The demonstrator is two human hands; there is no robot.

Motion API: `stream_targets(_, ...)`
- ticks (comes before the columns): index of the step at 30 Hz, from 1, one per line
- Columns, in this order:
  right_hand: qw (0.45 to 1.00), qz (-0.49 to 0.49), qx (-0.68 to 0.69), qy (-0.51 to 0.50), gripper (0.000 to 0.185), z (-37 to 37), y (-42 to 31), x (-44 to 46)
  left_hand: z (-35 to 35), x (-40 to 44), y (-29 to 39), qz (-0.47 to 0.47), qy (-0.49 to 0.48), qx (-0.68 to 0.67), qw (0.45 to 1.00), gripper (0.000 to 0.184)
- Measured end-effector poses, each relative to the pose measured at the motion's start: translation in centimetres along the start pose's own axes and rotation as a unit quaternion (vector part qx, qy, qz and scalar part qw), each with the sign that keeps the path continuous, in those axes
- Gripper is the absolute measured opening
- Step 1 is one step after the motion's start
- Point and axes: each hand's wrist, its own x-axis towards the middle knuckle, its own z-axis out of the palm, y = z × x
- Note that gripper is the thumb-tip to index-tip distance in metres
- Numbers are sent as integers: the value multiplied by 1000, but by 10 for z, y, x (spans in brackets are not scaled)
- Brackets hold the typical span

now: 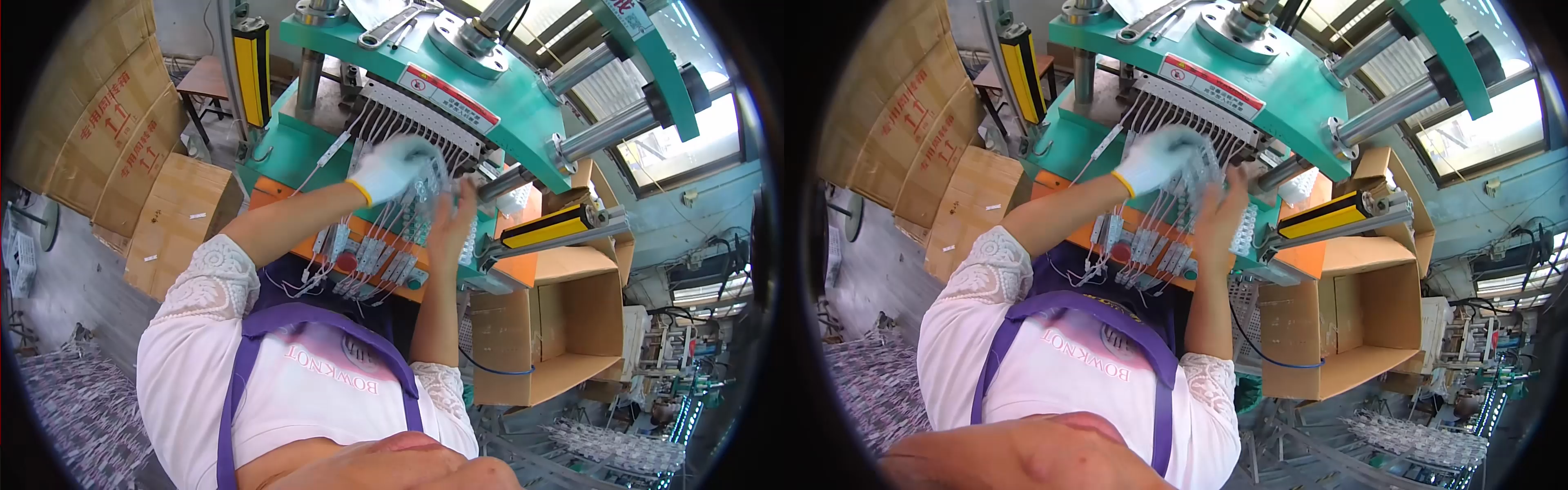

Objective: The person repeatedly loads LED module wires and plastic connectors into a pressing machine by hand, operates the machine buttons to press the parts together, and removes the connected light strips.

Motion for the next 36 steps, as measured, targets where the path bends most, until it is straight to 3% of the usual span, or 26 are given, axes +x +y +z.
stream_targets(1,991,106,74,22,41,-5,20,-3,-17,7,-5,-64,46,-13,997,33)
stream_targets(2,987,114,-111,7,31,-17,10,-3,-41,11,11,-104,89,6,991,34)
stream_targets(3,958,-30,-282,-31,24,-20,38,-9,-55,25,-20,-41,145,105,983,41)
stream_targets(5,926,-14,-356,-123,24,-15,30,-21,-75,29,-15,-6,144,357,923,54)
stream_targets(7,927,-7,-339,-160,26,-6,25,-27,-82,26,0,47,92,518,849,69)
stream_targets(8,920,-6,-336,-204,33,-2,33,-28,-79,34,-12,46,89,514,852,74)
stream_targets(11,914,17,-344,-213,38,3,19,-16,-77,57,-17,62,105,572,811,63)
stream_targets(14,908,51,-342,-237,47,5,19,-9,-74,71,-27,51,133,513,846,53)
stream_targets(15,913,59,-328,-234,50,4,18,-10,-72,66,-19,7,160,457,875,40)
stream_targets(18,930,73,-284,-221,52,4,21,-13,-82,68,-42,-7,166,324,931,28)
stream_targets(19,954,27,-250,-162,52,4,23,-17,-84,65,-45,-21,160,296,942,27)
stream_targets(20,971,-17,-214,-103,52,4,17,-19,-87,67,-43,-34,143,318,937,27)
stream_targets(23,973,67,-209,-70,45,-8,-2,-15,-86,65,-37,-30,150,339,928,26)
stream_targets(25,971,71,-224,-32,38,-15,6,-16,-88,67,-38,-27,150,359,921,25)
stream_targets(27,961,-36,-272,26,26,-21,18,-12,-84,66,-35,-24,147,375,915,25)
stream_targets(29,955,-49,-270,111,19,-27,20,-5,-82,64,-32,-26,177,381,907,20)
stream_targets(32,976,-62,-184,96,13,-32,18,21,-80,67,-30,-32,185,398,898,20)
stream_targets(34,999,-41,-1,16,13,-17,4,47,-81,68,-32,-29,174,410,895,21)
stream_targets(36,995,-88,-25,-47,19,7,21,73,-83,64,-26,-2,153,441,884,22)
